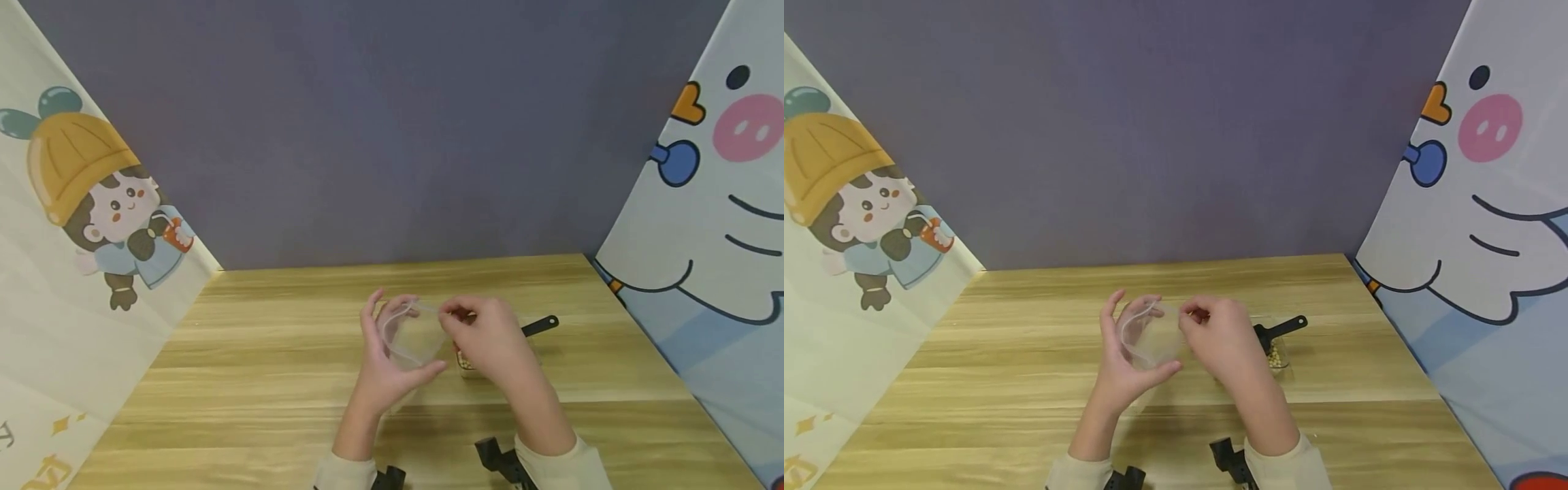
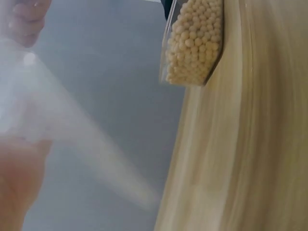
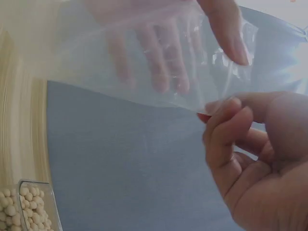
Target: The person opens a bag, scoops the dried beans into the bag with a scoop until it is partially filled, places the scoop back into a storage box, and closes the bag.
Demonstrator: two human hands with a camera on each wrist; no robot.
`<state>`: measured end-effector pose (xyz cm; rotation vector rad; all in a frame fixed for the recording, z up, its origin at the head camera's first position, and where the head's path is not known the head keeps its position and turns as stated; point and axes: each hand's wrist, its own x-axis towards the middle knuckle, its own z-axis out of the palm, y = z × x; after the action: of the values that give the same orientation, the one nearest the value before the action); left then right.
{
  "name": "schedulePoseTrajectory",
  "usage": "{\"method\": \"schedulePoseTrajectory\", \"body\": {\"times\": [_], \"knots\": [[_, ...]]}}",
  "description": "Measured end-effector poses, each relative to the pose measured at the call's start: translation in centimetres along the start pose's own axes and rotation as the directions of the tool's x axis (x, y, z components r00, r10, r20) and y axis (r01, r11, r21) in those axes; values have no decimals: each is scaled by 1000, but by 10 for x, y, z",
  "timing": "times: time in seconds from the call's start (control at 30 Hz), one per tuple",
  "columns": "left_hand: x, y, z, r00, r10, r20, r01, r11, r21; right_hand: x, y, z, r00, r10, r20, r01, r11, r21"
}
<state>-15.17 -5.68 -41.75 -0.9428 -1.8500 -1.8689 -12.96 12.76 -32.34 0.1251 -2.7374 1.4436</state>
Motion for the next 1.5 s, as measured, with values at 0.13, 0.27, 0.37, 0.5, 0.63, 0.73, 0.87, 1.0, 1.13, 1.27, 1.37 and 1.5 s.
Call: {"method": "schedulePoseTrajectory", "body": {"times": [0.13,0.27,0.37,0.5,0.63,0.73,0.87,1.0,1.13,1.27,1.37,1.5], "knots": [[-3,-2,0,999,-22,-36,19,996,-89,-1,-1,2,1000,29,-13,-27,995,101],[-7,-1,-1,977,-211,11,211,976,-61,0,-3,6,1000,14,-13,-12,988,153],[-9,1,-1,947,-315,55,316,949,-7,0,-4,8,1000,-1,-4,1,988,152],[-8,0,-3,952,-292,96,293,956,10,0,-5,9,1000,-16,24,13,992,125],[-8,-4,-6,984,-164,77,165,986,-8,0,-5,9,998,-3,59,-4,994,112],[-8,-7,-8,994,-93,49,92,996,22,1,-4,9,997,7,72,-15,995,100],[-6,-9,-10,993,-109,37,104,989,106,3,-5,8,999,1,49,-3,999,44],[-4,-9,-9,991,-133,22,127,975,181,4,-6,8,1000,-13,6,13,998,-57],[-3,-7,-8,986,-167,13,163,972,169,4,-7,6,1000,-8,-9,7,992,-130],[-2,-4,-7,968,-247,48,237,959,157,4,-6,5,998,-68,16,70,965,-253],[-1,-2,-5,949,-296,104,274,943,186,7,-5,7,986,-162,33,163,919,-358],[-1,-1,-3,938,-308,155,275,940,202,13,-4,12,962,-271,24,257,875,-411]]}}
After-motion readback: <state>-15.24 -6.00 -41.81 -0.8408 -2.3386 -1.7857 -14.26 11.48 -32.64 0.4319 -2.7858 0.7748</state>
